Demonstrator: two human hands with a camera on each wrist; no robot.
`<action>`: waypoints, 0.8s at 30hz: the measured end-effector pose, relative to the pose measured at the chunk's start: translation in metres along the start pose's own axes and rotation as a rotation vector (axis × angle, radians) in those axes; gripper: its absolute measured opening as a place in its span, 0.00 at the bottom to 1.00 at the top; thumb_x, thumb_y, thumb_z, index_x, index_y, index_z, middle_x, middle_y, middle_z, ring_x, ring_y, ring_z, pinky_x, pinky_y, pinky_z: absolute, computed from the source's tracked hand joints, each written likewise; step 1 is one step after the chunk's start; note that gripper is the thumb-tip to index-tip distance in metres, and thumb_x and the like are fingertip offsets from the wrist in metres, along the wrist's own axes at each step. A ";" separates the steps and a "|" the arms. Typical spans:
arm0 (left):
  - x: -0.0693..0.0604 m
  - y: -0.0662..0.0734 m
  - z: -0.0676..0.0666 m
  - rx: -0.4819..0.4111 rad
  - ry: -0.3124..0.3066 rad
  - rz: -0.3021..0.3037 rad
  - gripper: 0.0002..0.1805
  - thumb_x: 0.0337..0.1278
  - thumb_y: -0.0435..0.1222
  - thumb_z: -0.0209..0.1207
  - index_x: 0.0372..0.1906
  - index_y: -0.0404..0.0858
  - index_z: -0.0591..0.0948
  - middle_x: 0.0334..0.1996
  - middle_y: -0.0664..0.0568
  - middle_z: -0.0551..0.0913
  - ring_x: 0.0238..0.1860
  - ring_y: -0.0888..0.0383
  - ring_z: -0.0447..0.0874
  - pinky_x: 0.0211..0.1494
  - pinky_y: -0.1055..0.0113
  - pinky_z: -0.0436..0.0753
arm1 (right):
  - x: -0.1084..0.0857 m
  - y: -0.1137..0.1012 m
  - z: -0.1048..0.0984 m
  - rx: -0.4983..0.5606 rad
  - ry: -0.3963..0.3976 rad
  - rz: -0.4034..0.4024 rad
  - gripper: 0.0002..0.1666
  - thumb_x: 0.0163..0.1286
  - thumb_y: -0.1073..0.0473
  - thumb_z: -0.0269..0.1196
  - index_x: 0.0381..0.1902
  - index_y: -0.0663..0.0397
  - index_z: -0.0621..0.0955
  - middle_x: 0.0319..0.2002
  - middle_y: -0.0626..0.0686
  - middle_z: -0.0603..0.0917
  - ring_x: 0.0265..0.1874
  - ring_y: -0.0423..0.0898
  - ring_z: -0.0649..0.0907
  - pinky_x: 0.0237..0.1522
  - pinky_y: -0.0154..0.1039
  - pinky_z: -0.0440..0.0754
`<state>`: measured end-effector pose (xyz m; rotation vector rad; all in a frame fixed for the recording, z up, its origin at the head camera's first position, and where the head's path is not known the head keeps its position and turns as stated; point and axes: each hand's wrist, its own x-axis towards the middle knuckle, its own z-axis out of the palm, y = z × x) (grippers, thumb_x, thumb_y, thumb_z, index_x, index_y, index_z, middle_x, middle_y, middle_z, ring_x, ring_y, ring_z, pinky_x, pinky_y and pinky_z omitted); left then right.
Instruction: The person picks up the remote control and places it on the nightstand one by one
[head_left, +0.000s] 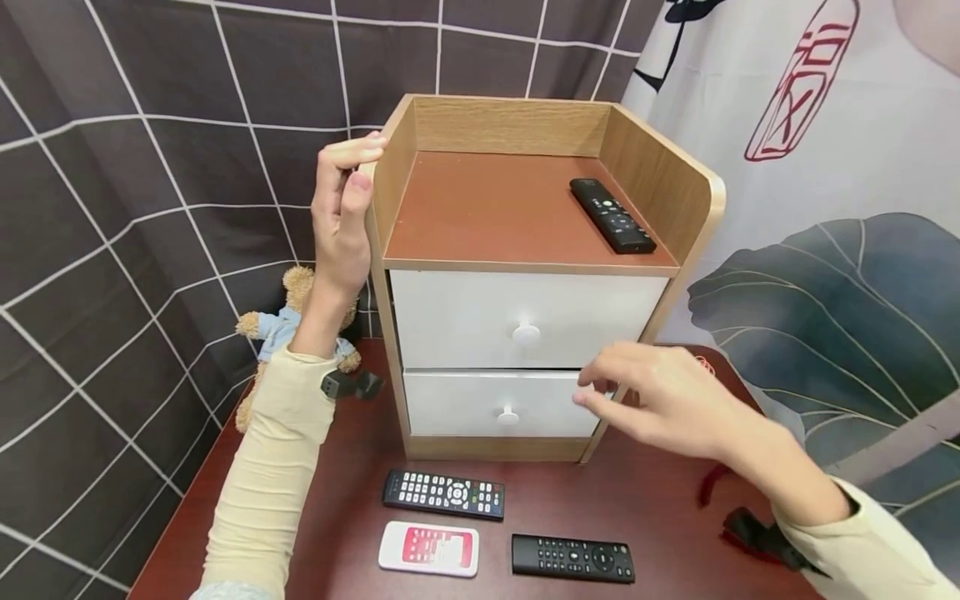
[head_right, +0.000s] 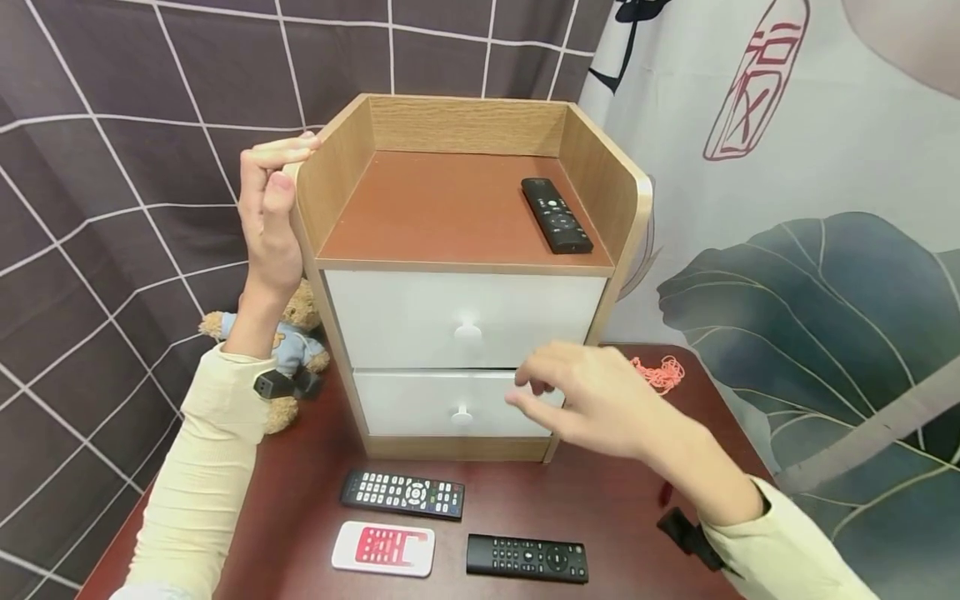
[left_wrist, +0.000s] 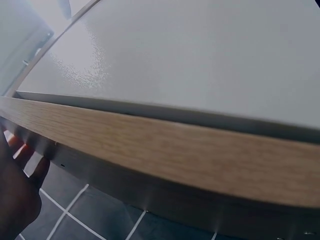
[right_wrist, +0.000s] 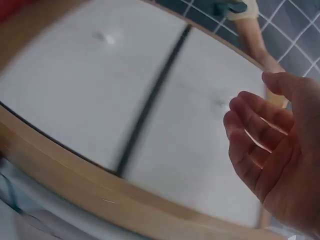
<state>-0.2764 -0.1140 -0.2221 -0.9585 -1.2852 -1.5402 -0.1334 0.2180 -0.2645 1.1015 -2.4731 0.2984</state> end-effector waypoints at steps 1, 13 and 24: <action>0.000 0.000 0.000 0.001 0.001 0.000 0.19 0.61 0.35 0.45 0.48 0.23 0.74 0.54 0.46 0.79 0.64 0.47 0.74 0.77 0.53 0.66 | -0.007 0.002 0.008 0.031 -0.014 0.019 0.07 0.61 0.53 0.70 0.36 0.34 0.82 0.30 0.30 0.79 0.26 0.25 0.75 0.26 0.22 0.75; 0.003 0.000 0.003 0.007 0.010 0.002 0.19 0.61 0.36 0.45 0.48 0.24 0.75 0.53 0.43 0.79 0.64 0.46 0.74 0.76 0.54 0.67 | -0.081 0.018 0.078 0.198 0.009 0.278 0.15 0.59 0.55 0.73 0.38 0.25 0.82 0.33 0.26 0.81 0.34 0.27 0.80 0.35 0.23 0.77; 0.000 0.001 0.001 0.018 0.008 0.005 0.19 0.62 0.36 0.45 0.47 0.25 0.75 0.53 0.47 0.80 0.64 0.50 0.74 0.77 0.53 0.66 | -0.144 0.017 0.136 0.366 0.005 0.398 0.20 0.57 0.56 0.74 0.44 0.28 0.82 0.40 0.34 0.84 0.42 0.33 0.82 0.47 0.19 0.77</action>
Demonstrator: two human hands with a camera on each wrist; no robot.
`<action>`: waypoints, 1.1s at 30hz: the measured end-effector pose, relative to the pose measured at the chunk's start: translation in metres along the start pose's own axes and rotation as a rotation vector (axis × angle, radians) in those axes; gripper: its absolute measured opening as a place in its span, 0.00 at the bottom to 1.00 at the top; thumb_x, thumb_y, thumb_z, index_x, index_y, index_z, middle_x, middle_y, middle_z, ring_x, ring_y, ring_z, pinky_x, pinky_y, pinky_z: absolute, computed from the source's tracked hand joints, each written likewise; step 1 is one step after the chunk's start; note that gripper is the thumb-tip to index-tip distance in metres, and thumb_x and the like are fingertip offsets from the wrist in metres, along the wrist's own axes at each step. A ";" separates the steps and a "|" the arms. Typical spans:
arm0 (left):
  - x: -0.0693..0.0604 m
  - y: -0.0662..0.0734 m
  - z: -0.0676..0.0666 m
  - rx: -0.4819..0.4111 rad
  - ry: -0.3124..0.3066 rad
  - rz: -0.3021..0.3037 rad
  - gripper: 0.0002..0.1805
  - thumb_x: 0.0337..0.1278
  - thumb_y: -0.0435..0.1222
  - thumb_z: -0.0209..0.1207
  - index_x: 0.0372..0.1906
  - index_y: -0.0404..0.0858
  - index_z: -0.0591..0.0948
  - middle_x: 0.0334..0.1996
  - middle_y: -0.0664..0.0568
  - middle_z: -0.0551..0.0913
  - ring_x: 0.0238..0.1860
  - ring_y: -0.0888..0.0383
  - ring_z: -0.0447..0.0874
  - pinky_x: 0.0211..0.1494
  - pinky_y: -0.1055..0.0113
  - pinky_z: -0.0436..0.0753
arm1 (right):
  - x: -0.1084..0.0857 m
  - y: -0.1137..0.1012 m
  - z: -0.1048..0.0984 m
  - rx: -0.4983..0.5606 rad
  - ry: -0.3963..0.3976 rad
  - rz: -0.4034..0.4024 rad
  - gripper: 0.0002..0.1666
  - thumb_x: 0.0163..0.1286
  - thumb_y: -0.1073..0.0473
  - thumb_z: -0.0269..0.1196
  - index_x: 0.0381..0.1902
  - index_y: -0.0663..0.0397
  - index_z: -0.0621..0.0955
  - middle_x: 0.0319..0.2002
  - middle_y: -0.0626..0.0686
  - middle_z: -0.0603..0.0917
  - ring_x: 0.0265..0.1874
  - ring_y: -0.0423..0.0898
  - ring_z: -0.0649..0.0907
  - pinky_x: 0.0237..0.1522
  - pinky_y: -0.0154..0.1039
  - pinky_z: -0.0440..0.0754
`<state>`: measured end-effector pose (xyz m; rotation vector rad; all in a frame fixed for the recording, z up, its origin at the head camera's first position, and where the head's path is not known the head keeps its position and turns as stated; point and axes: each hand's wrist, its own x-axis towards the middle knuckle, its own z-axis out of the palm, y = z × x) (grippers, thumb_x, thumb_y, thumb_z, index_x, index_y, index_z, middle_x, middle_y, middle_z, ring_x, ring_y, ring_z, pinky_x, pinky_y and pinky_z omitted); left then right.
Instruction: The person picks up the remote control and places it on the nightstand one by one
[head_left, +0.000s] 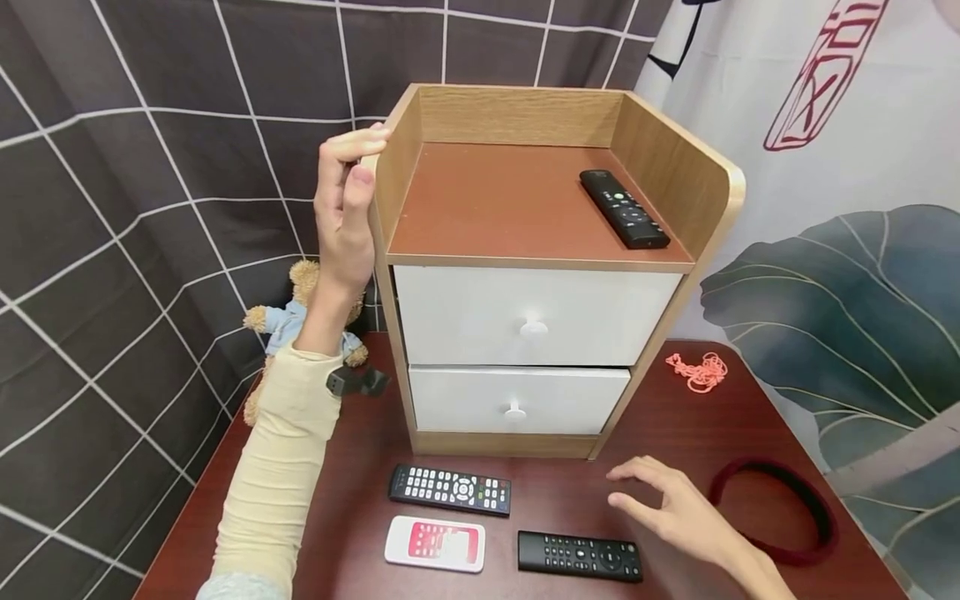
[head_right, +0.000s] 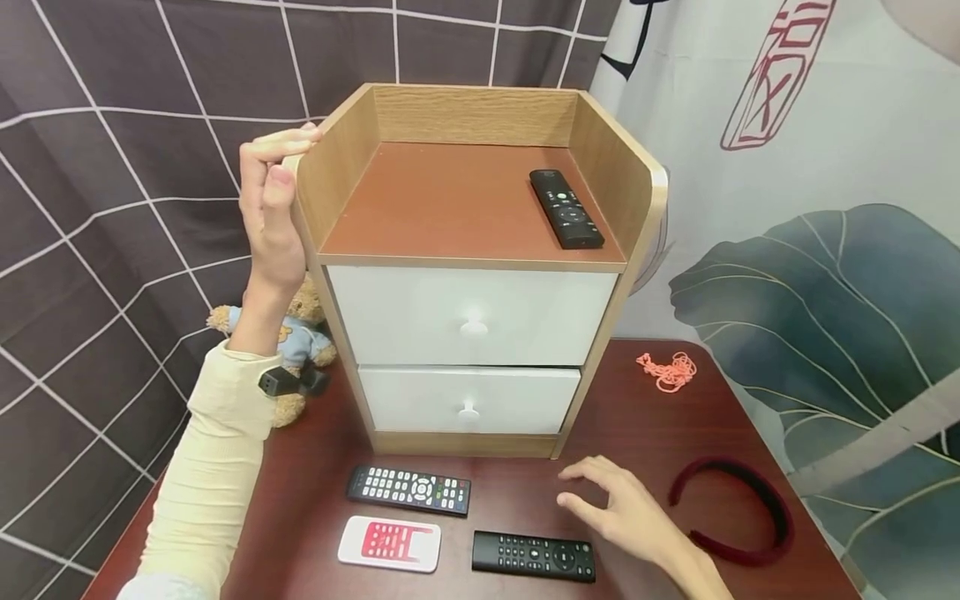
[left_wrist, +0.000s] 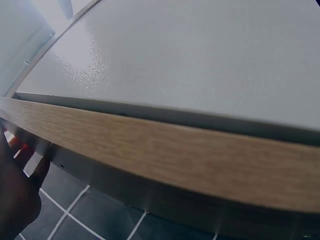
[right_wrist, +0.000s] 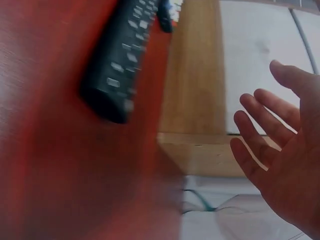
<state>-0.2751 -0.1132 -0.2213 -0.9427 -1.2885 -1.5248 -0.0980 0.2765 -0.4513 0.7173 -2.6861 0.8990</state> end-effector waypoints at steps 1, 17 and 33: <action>0.000 0.000 0.000 0.000 0.001 0.004 0.19 0.62 0.36 0.45 0.47 0.25 0.75 0.53 0.47 0.80 0.64 0.50 0.74 0.77 0.53 0.66 | -0.005 0.003 0.003 0.012 -0.006 0.021 0.19 0.58 0.56 0.74 0.45 0.28 0.83 0.41 0.34 0.84 0.42 0.33 0.82 0.47 0.21 0.79; 0.001 0.000 0.006 -0.016 0.005 -0.011 0.17 0.60 0.35 0.44 0.46 0.26 0.75 0.52 0.47 0.79 0.63 0.47 0.74 0.76 0.54 0.67 | -0.069 0.039 0.040 0.089 -0.182 0.031 0.33 0.55 0.50 0.74 0.59 0.49 0.80 0.42 0.40 0.79 0.40 0.32 0.75 0.35 0.28 0.76; -0.002 0.003 0.004 -0.018 0.029 -0.015 0.17 0.61 0.37 0.45 0.45 0.28 0.76 0.51 0.52 0.79 0.63 0.46 0.74 0.77 0.53 0.66 | -0.067 0.042 0.051 -0.077 -0.240 -0.152 0.28 0.55 0.34 0.71 0.48 0.42 0.84 0.39 0.34 0.74 0.37 0.29 0.69 0.32 0.21 0.67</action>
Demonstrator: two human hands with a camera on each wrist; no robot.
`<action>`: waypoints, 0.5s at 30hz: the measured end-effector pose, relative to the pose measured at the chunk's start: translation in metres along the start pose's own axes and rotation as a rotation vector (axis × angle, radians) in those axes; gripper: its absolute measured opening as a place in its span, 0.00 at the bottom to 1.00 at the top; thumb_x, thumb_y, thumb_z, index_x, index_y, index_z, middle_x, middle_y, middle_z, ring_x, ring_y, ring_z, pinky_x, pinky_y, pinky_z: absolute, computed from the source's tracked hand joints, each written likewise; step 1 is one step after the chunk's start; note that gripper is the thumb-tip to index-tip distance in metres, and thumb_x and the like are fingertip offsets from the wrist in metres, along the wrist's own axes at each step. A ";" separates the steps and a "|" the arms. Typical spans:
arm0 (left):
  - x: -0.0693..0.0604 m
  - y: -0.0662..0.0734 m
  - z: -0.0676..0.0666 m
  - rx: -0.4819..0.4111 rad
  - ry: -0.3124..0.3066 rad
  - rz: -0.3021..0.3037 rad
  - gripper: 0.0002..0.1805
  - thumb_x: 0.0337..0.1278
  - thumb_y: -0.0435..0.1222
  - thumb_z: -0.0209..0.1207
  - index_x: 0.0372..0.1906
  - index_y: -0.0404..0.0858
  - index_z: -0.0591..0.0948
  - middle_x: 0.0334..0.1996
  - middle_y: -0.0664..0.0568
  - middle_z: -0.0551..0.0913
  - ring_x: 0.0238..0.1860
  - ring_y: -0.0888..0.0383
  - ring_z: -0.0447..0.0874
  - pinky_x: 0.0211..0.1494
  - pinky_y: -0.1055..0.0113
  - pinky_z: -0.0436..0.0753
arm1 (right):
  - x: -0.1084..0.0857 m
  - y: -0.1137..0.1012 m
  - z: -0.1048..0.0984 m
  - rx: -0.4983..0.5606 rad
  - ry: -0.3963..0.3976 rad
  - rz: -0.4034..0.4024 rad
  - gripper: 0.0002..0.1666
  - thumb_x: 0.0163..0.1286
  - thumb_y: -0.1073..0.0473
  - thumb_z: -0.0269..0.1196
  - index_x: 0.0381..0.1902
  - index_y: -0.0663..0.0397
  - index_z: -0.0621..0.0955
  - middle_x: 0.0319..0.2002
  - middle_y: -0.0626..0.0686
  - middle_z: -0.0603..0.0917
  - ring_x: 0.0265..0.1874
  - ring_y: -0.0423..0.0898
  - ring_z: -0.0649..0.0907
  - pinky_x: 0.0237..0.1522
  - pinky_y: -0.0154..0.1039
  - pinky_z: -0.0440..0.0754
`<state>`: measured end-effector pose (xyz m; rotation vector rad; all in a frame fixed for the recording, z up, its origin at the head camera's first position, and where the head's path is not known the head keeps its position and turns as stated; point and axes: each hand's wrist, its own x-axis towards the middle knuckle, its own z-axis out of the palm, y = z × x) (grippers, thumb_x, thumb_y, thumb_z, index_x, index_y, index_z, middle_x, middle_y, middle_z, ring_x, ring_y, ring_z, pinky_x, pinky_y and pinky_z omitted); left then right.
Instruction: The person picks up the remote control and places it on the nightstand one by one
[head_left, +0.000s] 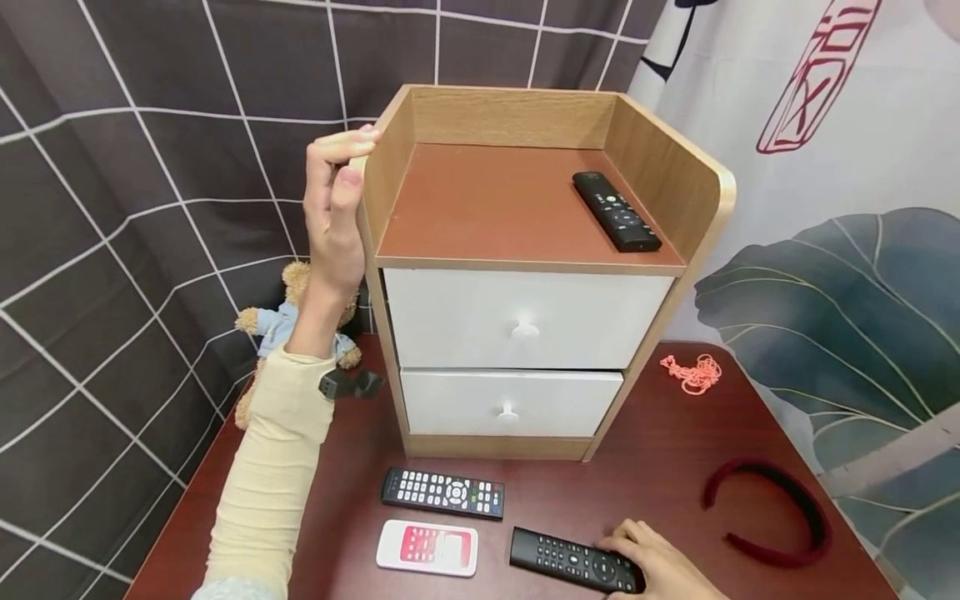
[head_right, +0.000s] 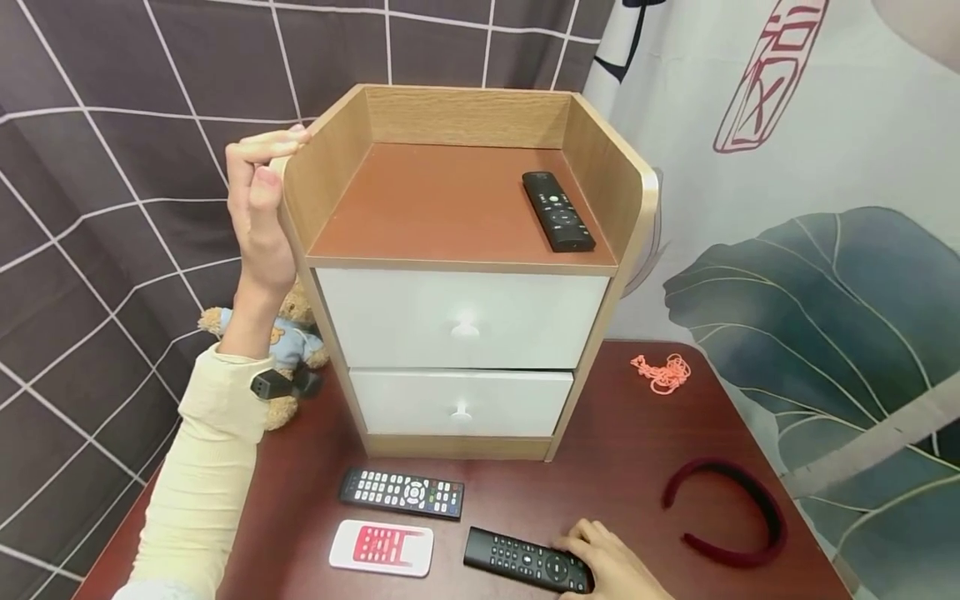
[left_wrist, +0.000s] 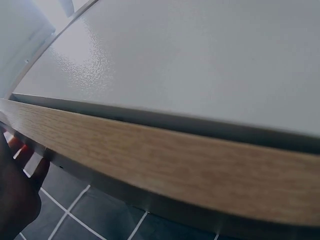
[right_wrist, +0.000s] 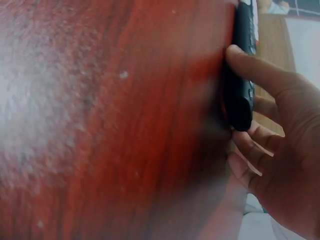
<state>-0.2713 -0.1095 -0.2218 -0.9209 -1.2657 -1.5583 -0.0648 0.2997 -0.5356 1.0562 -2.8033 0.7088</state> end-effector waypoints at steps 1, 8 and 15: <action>-0.001 0.000 -0.001 0.000 -0.001 -0.002 0.17 0.61 0.37 0.45 0.45 0.28 0.76 0.51 0.53 0.79 0.63 0.45 0.74 0.77 0.53 0.66 | 0.000 -0.001 0.001 -0.005 -0.009 -0.004 0.28 0.56 0.33 0.70 0.47 0.41 0.84 0.38 0.33 0.73 0.37 0.28 0.69 0.32 0.21 0.66; -0.001 0.003 -0.004 -0.002 0.008 -0.003 0.16 0.61 0.35 0.44 0.45 0.28 0.76 0.51 0.53 0.79 0.62 0.44 0.74 0.76 0.53 0.67 | 0.008 -0.010 -0.006 0.096 -0.111 0.099 0.26 0.55 0.34 0.71 0.43 0.44 0.85 0.36 0.31 0.72 0.35 0.26 0.69 0.31 0.22 0.68; 0.003 0.001 0.000 -0.036 -0.003 0.003 0.16 0.60 0.33 0.44 0.45 0.27 0.76 0.50 0.53 0.79 0.62 0.44 0.74 0.77 0.52 0.66 | 0.009 0.000 -0.013 0.411 -0.180 0.173 0.16 0.56 0.54 0.73 0.43 0.48 0.85 0.33 0.35 0.75 0.32 0.26 0.71 0.27 0.26 0.71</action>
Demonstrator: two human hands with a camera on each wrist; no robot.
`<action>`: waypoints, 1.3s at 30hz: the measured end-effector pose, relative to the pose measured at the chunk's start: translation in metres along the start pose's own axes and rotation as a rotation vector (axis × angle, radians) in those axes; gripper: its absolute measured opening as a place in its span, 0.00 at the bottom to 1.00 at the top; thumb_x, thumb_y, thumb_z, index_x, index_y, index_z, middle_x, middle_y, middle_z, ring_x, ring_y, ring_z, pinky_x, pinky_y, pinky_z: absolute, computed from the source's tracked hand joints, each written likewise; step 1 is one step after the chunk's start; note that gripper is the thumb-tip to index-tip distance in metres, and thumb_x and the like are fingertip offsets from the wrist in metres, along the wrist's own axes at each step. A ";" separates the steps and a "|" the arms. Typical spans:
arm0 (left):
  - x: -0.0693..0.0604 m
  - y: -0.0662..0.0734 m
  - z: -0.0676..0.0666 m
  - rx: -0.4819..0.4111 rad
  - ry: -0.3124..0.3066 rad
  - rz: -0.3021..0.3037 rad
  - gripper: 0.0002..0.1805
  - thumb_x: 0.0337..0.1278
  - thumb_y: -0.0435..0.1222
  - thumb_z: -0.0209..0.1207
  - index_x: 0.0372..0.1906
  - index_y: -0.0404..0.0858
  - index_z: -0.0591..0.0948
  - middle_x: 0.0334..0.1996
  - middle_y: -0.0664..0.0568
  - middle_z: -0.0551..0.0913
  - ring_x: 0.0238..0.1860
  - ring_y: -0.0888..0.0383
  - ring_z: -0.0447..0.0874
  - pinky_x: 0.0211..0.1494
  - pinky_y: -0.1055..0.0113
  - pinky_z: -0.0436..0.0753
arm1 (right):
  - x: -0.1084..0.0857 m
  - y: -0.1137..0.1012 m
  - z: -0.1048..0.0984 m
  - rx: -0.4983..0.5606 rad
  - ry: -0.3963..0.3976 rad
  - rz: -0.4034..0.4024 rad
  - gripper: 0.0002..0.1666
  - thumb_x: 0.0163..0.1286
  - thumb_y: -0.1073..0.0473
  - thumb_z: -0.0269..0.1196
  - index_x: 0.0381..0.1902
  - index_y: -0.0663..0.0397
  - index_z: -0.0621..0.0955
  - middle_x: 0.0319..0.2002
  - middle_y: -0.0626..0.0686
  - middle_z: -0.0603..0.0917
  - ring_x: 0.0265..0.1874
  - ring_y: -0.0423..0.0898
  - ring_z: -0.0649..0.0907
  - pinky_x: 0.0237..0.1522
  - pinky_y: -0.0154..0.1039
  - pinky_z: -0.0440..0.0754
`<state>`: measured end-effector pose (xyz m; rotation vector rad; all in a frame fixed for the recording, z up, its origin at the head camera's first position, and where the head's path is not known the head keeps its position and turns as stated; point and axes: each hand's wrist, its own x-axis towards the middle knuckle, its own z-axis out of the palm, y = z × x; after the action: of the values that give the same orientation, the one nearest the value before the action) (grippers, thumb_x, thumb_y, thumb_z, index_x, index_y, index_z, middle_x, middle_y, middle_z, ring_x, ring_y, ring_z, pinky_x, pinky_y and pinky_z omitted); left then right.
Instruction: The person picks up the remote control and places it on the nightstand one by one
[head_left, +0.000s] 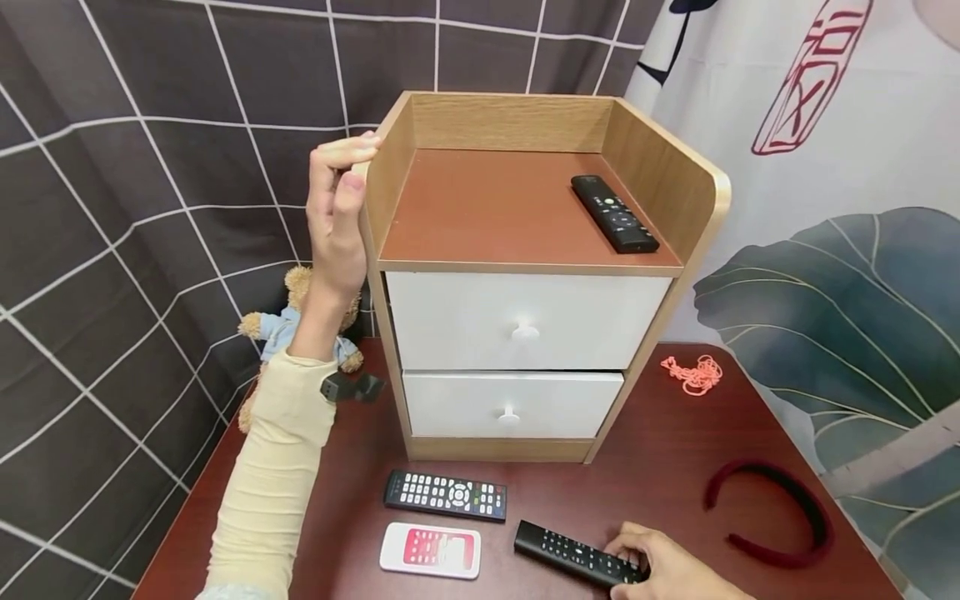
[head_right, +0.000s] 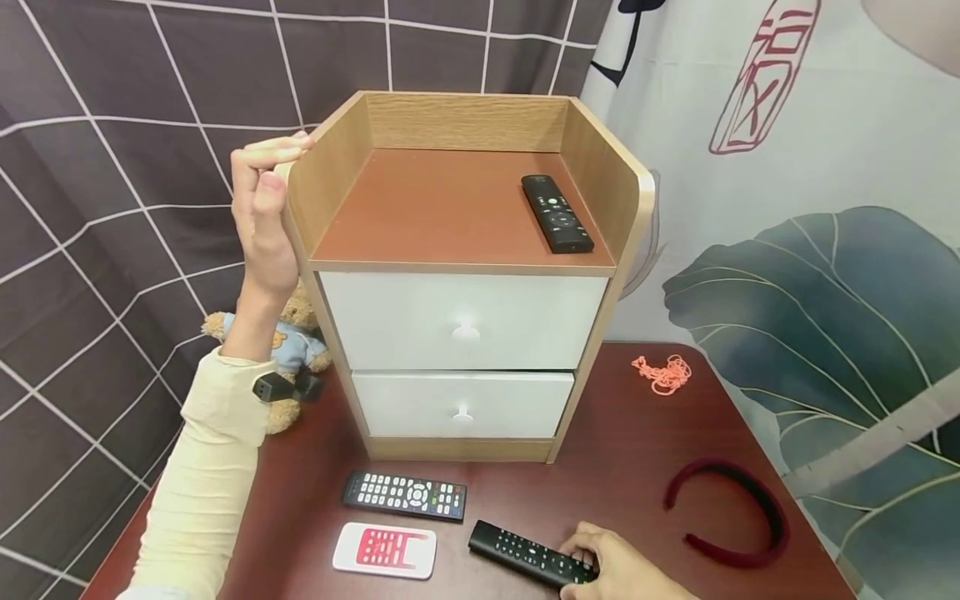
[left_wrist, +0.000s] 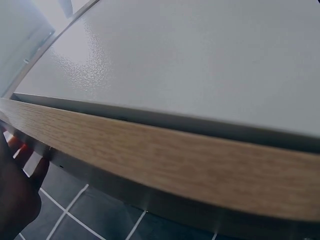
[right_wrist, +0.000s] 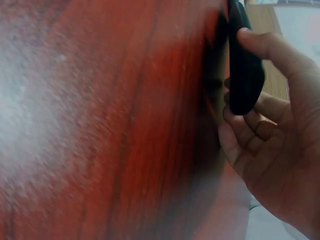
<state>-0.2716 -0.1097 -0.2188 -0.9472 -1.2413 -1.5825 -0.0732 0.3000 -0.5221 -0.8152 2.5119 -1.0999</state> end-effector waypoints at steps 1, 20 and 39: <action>0.000 -0.001 0.000 -0.001 -0.002 0.002 0.16 0.60 0.33 0.44 0.46 0.27 0.76 0.50 0.53 0.79 0.63 0.43 0.74 0.77 0.52 0.66 | 0.000 0.000 -0.003 0.064 -0.021 0.038 0.15 0.57 0.56 0.72 0.43 0.48 0.84 0.32 0.35 0.75 0.31 0.27 0.71 0.26 0.27 0.71; -0.001 -0.007 -0.003 -0.006 -0.026 0.012 0.18 0.60 0.35 0.45 0.47 0.24 0.75 0.52 0.48 0.79 0.63 0.45 0.74 0.77 0.52 0.67 | 0.023 -0.026 -0.022 0.903 -0.449 -0.088 0.28 0.79 0.56 0.47 0.47 0.86 0.69 0.34 0.65 0.82 0.33 0.33 0.82 0.30 0.23 0.79; -0.001 -0.009 -0.004 -0.011 -0.029 0.015 0.18 0.60 0.34 0.45 0.47 0.23 0.74 0.52 0.50 0.79 0.64 0.43 0.73 0.77 0.52 0.66 | 0.058 -0.107 -0.109 0.838 -0.401 -0.314 0.25 0.76 0.55 0.48 0.56 0.70 0.79 0.31 0.66 0.81 0.16 0.61 0.71 0.15 0.43 0.84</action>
<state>-0.2805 -0.1126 -0.2232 -0.9876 -1.2440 -1.5703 -0.1286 0.2694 -0.3710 -1.0299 1.4115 -1.6924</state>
